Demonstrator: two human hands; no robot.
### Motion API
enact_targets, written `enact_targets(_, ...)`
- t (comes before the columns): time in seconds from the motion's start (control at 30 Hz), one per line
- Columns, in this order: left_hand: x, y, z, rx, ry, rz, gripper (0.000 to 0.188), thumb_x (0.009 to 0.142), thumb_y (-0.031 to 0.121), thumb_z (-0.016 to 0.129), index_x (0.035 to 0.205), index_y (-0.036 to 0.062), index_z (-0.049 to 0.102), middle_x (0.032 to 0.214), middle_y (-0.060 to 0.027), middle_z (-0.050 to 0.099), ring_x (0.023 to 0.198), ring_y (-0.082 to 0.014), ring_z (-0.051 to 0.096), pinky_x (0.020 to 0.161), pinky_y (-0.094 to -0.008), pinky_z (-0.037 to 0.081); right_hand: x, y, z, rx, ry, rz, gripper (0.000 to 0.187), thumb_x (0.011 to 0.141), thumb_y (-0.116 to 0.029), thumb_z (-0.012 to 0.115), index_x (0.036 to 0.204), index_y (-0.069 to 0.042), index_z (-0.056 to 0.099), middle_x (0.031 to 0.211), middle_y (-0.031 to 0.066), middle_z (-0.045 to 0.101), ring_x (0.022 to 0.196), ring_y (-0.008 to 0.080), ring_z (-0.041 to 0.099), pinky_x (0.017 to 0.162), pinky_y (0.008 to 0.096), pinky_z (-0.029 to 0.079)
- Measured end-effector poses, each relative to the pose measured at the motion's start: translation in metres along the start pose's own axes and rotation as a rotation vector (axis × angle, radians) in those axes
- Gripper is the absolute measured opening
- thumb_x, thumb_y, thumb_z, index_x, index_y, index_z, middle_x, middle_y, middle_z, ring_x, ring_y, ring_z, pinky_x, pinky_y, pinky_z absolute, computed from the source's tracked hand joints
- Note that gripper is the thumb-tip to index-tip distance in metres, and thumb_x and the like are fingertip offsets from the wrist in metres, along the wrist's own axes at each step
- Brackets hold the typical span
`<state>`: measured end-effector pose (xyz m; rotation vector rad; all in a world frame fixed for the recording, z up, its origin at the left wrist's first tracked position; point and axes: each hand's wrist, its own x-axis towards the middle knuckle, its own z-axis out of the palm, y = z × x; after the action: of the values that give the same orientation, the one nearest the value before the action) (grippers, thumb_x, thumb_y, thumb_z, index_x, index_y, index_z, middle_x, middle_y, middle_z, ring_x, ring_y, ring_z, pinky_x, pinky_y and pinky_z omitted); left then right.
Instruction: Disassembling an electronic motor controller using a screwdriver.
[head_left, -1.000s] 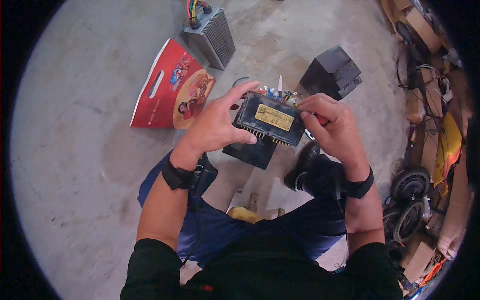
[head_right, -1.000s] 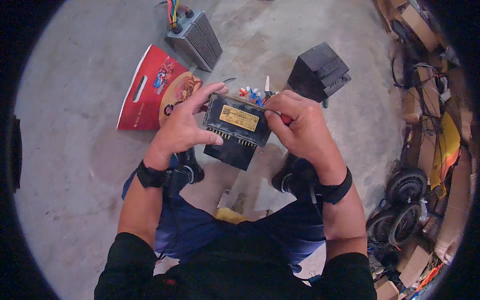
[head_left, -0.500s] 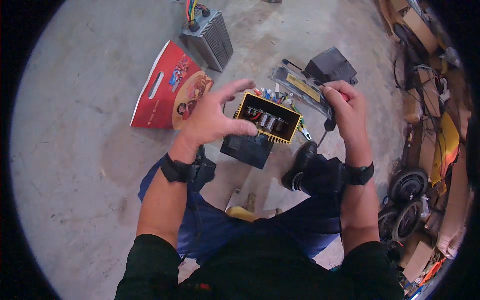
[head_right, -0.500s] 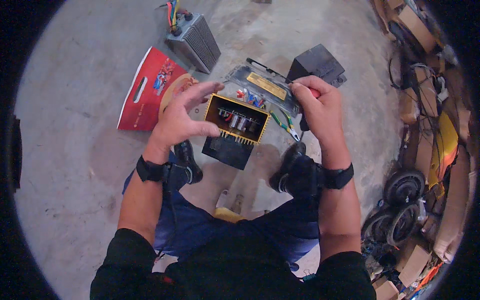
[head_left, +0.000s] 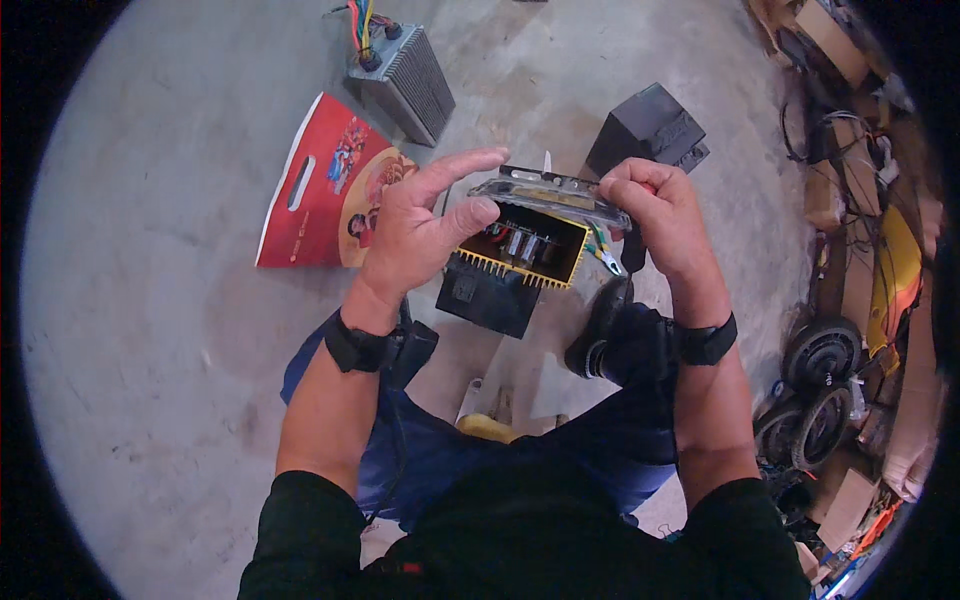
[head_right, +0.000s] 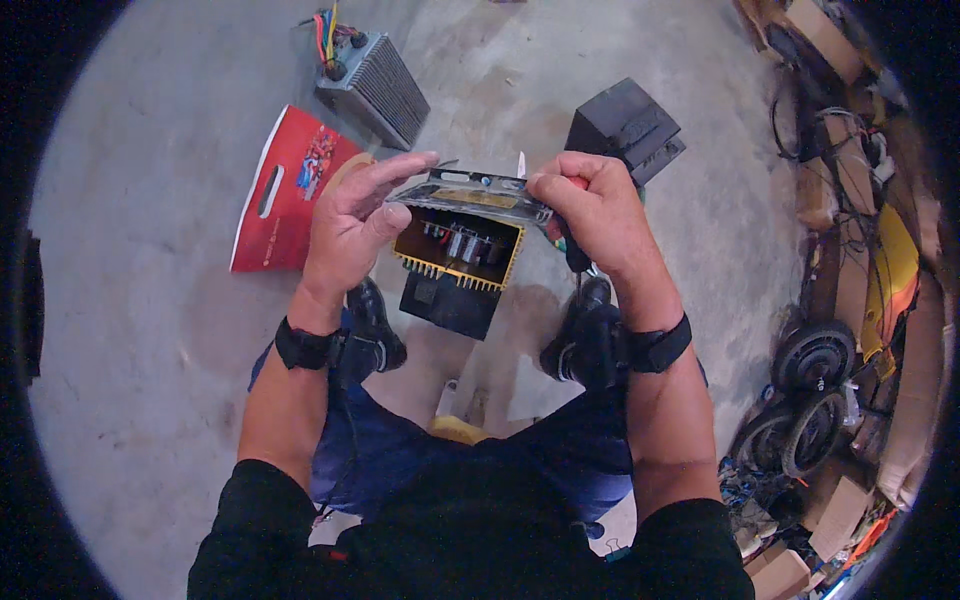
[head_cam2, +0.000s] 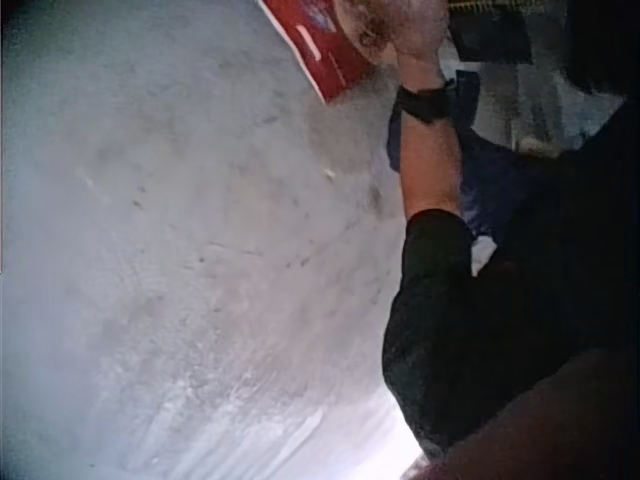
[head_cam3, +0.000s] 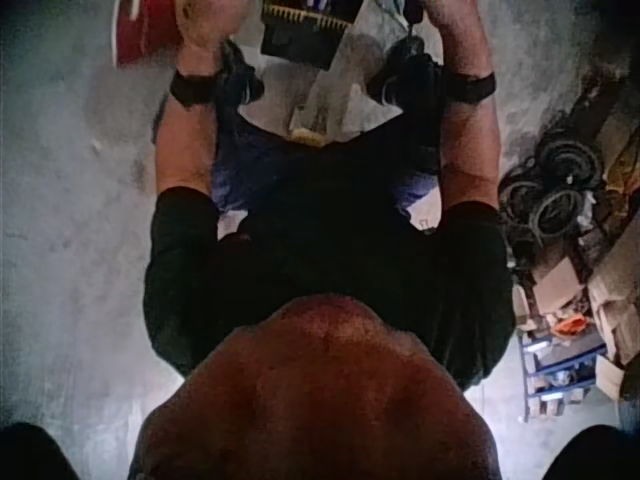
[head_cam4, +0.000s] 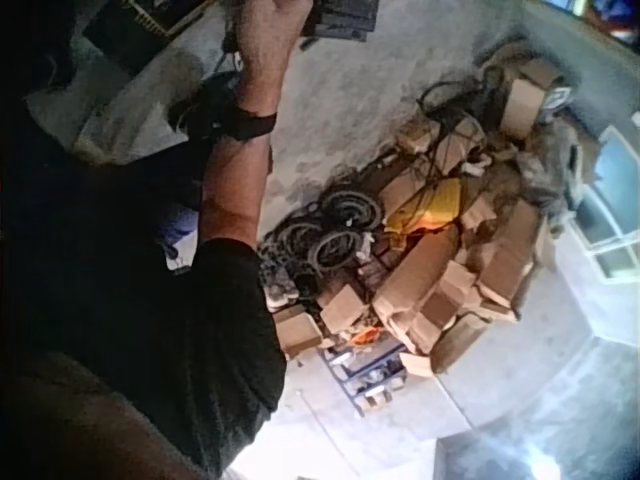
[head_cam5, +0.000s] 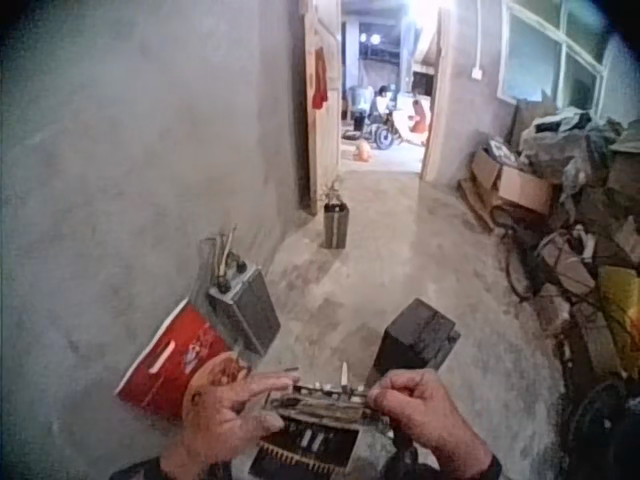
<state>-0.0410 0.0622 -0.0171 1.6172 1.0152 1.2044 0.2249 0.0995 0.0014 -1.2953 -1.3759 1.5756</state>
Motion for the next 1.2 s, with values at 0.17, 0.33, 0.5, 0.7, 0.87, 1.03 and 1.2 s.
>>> enact_targets(0.17,0.006,0.014,0.006,0.084,0.048,0.028,0.032,0.095,0.028,0.067,0.115,0.0028,0.071,0.104,-0.007,0.07,0.095,-0.0162,0.061,0.086,-0.0294,0.048,0.003,-0.003,-0.008,0.047,-0.04,0.068,0.02,0.089,-0.02,0.062,0.079,-0.002,0.068,0.065,0.0035,0.064,0.051,0.0086,0.056,0.046,0.023,0.04)
enact_targets(0.33,0.004,0.018,0.011,0.108,0.145,-0.089,0.025,0.095,0.022,0.068,0.107,0.0005,0.073,0.095,-0.0054,0.073,0.088,-0.0107,0.065,0.08,-0.0254,0.051,0.001,-0.001,-0.005,0.167,-0.068,0.03,0.021,0.093,-0.022,0.061,0.087,-0.002,0.068,0.072,0.006,0.067,0.052,0.0092,0.056,0.046,0.0235,0.042)
enact_targets(0.5,0.005,0.0,0.011,0.105,0.328,-0.131,0.028,0.095,0.024,0.069,0.104,-0.0024,0.072,0.086,-0.0025,0.069,0.081,-0.0084,0.06,0.074,-0.0244,0.048,-0.002,-0.005,-0.009,0.321,-0.098,-0.021,0.021,0.093,-0.02,0.062,0.1,0.0,0.067,0.085,0.0102,0.071,0.056,0.0087,0.057,0.05,0.0242,0.047)
enact_targets(0.7,0.009,-0.013,0.011,-0.069,0.411,-0.183,0.027,0.094,0.018,0.069,0.111,-0.0041,0.069,0.087,-0.0033,0.07,0.081,-0.0082,0.06,0.075,-0.0242,0.049,-0.005,-0.005,-0.002,0.248,-0.021,-0.068,0.016,0.089,-0.013,0.066,0.099,-0.001,0.067,0.087,0.0116,0.073,0.056,0.0081,0.057,0.051,0.0235,0.048)
enact_targets(0.87,0.007,-0.002,0.012,-0.13,0.349,-0.138,0.038,0.091,0.004,0.069,0.126,-0.006,0.061,0.098,-0.0085,0.072,0.091,-0.0102,0.065,0.083,-0.0249,0.051,-0.002,0.0,-0.009,0.297,0.0,-0.099,0.011,0.09,-0.014,0.065,0.092,-0.003,0.067,0.084,0.0096,0.073,0.056,0.0078,0.057,0.05,0.0232,0.047)
enact_targets(1.03,0.009,0.007,0.014,-0.216,0.267,-0.104,0.049,0.088,-0.005,0.066,0.134,-0.0075,0.053,0.104,-0.0113,0.072,0.096,-0.0114,0.066,0.086,-0.0252,0.051,0.0,0.003,-0.009,0.321,0.018,-0.086,0.006,0.091,-0.009,0.064,0.093,-0.004,0.066,0.082,0.0125,0.072,0.054,0.0101,0.059,0.05,0.0244,0.049)
enact_targets(1.2,0.01,0.014,0.012,-0.219,0.204,-0.145,0.053,0.086,-0.008,0.064,0.137,-0.0067,0.051,0.106,-0.0118,0.073,0.094,-0.0117,0.067,0.085,-0.0249,0.052,0.0,0.0,-0.007,0.243,0.057,-0.034,0.007,0.091,-0.011,0.065,0.091,-0.004,0.066,0.078,0.0101,0.071,0.055,0.0094,0.059,0.049,0.0237,0.048)
